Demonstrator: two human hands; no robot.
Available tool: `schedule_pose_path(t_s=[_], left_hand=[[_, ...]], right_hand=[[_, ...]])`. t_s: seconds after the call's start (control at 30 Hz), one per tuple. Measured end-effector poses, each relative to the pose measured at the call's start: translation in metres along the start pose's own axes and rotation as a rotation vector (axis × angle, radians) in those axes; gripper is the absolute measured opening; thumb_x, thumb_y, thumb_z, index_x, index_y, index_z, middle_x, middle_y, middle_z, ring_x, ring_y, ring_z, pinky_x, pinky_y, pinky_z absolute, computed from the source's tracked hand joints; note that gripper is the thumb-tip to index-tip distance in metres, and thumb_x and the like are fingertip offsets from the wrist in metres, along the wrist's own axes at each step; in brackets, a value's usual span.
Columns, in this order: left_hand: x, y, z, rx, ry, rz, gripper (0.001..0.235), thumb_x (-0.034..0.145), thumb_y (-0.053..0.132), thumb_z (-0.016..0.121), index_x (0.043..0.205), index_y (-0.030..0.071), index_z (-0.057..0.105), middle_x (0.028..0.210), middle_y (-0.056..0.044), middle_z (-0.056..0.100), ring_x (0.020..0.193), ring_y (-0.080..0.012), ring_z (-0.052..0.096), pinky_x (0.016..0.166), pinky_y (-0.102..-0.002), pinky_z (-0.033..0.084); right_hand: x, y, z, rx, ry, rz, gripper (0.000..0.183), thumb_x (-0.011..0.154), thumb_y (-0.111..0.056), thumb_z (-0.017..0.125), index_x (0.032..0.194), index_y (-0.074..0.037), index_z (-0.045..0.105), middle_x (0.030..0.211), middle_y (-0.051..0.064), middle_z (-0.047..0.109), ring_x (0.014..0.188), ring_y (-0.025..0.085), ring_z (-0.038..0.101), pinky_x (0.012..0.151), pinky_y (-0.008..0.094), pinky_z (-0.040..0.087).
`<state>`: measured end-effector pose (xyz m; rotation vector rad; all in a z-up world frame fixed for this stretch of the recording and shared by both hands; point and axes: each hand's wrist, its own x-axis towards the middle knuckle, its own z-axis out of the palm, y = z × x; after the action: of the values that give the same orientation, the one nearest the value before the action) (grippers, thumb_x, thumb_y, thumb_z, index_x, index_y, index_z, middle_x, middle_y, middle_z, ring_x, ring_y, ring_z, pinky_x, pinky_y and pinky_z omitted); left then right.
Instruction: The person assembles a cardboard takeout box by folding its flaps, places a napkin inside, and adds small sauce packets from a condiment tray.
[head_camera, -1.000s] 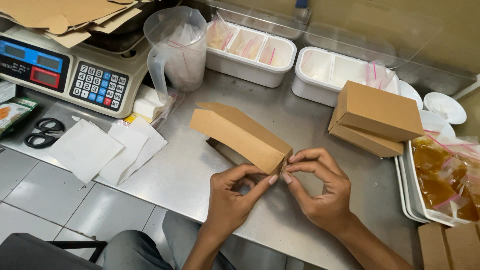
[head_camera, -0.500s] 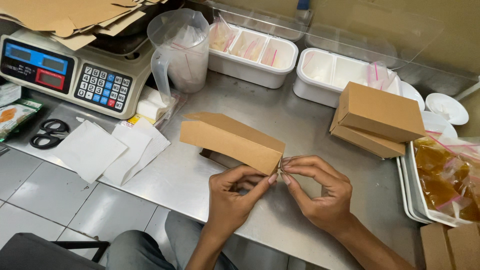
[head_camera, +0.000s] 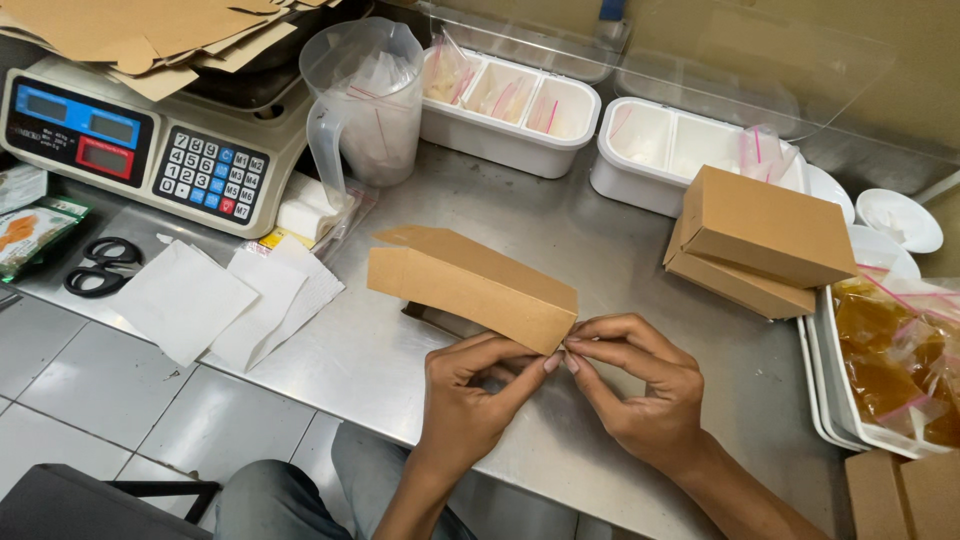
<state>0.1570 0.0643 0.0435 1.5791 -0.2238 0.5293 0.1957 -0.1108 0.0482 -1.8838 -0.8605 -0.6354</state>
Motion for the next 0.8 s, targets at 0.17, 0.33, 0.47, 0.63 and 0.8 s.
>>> schedule_pose_path(t_s=[0.17, 0.33, 0.47, 0.63, 0.8], left_hand=[[-0.001, -0.003, 0.001, 0.023, 0.012, 0.062, 0.013, 0.086, 0.006, 0.082, 0.099, 0.008, 0.081, 0.092, -0.005, 0.079, 0.076, -0.0074, 0.071, 0.064, -0.019, 0.062], [-0.003, -0.003, 0.004, 0.022, 0.121, -0.010, 0.017, 0.079, 0.011, 0.088, 0.094, 0.007, 0.082, 0.090, -0.004, 0.073, 0.065, -0.0064, 0.068, 0.056, -0.017, 0.062], [-0.001, -0.001, 0.004, 0.025, 0.126, 0.010, 0.015, 0.080, 0.008, 0.087, 0.090, 0.006, 0.076, 0.091, -0.006, 0.080, 0.066, -0.0071, 0.071, 0.053, -0.016, 0.062], [-0.003, -0.001, 0.003, -0.033, 0.111, -0.025, 0.017, 0.081, 0.008, 0.086, 0.093, 0.006, 0.073, 0.080, -0.005, 0.080, 0.071, -0.0107, 0.080, 0.054, -0.018, 0.059], [-0.007, -0.005, 0.005, -0.117, 0.130, -0.090, 0.026, 0.082, 0.006, 0.085, 0.101, 0.001, 0.067, 0.087, -0.008, 0.080, 0.062, -0.0158, 0.080, 0.050, -0.017, 0.053]], right_hand=[[-0.003, 0.003, 0.001, 0.009, -0.021, -0.002, 0.018, 0.086, 0.002, 0.078, 0.104, 0.001, 0.076, 0.100, 0.016, 0.074, 0.090, 0.024, 0.076, 0.078, 0.027, 0.062], [-0.007, 0.000, 0.004, 0.056, -0.063, 0.027, 0.024, 0.092, 0.000, 0.070, 0.115, 0.001, 0.074, 0.109, 0.019, 0.071, 0.099, 0.025, 0.074, 0.081, 0.026, 0.067], [-0.005, -0.007, 0.003, 0.062, -0.090, 0.060, 0.028, 0.094, -0.001, 0.068, 0.121, -0.001, 0.072, 0.120, 0.020, 0.066, 0.116, 0.029, 0.071, 0.089, 0.030, 0.068], [-0.005, -0.010, 0.004, 0.028, -0.077, 0.062, 0.026, 0.095, -0.002, 0.067, 0.119, -0.008, 0.074, 0.141, 0.022, 0.058, 0.126, 0.034, 0.065, 0.095, 0.036, 0.063], [0.000, -0.013, 0.003, -0.006, -0.063, 0.012, 0.023, 0.093, 0.003, 0.064, 0.111, -0.004, 0.077, 0.136, 0.024, 0.066, 0.132, 0.037, 0.065, 0.115, 0.045, 0.053]])
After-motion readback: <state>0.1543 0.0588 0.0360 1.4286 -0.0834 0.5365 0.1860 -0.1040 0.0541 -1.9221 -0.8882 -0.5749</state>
